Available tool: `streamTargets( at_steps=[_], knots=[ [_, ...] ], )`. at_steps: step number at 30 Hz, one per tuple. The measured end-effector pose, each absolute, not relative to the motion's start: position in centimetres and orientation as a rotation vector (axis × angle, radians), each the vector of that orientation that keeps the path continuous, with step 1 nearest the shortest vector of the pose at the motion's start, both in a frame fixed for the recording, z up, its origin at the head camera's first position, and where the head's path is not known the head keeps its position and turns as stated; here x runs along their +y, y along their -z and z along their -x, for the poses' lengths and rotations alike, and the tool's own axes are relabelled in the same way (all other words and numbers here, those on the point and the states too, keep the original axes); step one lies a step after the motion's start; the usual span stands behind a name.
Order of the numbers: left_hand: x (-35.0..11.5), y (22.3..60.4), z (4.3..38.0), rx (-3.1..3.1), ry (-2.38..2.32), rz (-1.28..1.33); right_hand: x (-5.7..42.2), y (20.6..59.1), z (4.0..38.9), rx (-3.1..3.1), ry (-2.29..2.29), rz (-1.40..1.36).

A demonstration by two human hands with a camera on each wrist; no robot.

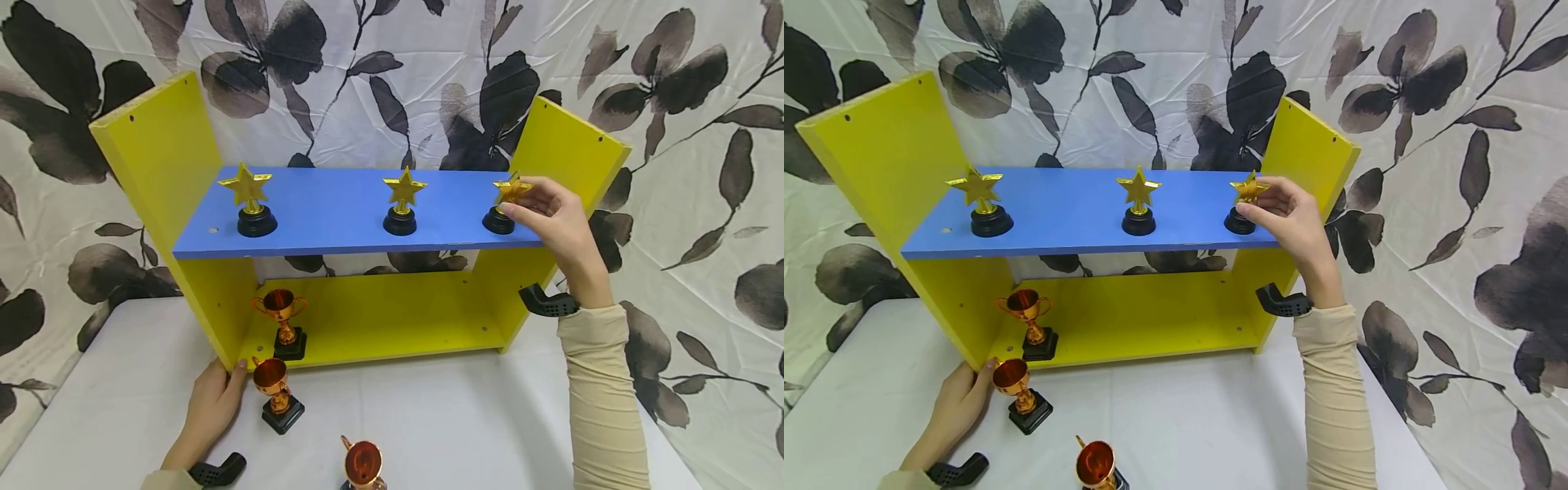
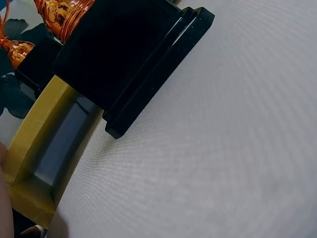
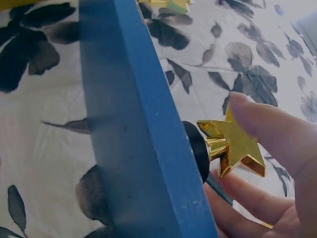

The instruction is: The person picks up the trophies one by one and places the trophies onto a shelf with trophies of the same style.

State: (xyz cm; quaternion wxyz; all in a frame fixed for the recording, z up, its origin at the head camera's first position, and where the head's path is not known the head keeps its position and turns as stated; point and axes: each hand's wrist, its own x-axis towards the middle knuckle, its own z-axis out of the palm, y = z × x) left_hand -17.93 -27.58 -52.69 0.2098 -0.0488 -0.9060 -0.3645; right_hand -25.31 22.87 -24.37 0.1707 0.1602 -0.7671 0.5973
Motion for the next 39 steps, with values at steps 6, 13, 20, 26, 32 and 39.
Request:
streamTargets(
  at_steps=[6,13,20,26,32,39],
  knots=[
    [-27.6,52.9,17.9,-2.509,1.013,0.141,22.7,23.7,24.3,-2.296,-1.608,-0.338],
    [-27.9,53.2,17.7,-2.527,1.001,0.126,22.8,23.8,22.2,-2.449,-1.560,-0.271],
    [-27.9,53.0,17.8,-2.516,0.996,0.133,22.5,25.0,20.5,-2.295,-1.598,-0.363],
    [-27.7,52.9,17.8,-2.506,1.030,0.161,22.0,26.0,19.0,-2.104,-1.703,-0.396],
    [-27.5,52.8,17.8,-2.514,1.036,0.151,21.6,27.0,17.9,-1.995,-1.735,-0.435],
    [-27.5,52.7,17.9,-2.502,1.028,0.149,21.0,27.9,17.6,-1.905,-1.755,-0.421]
  ],
)
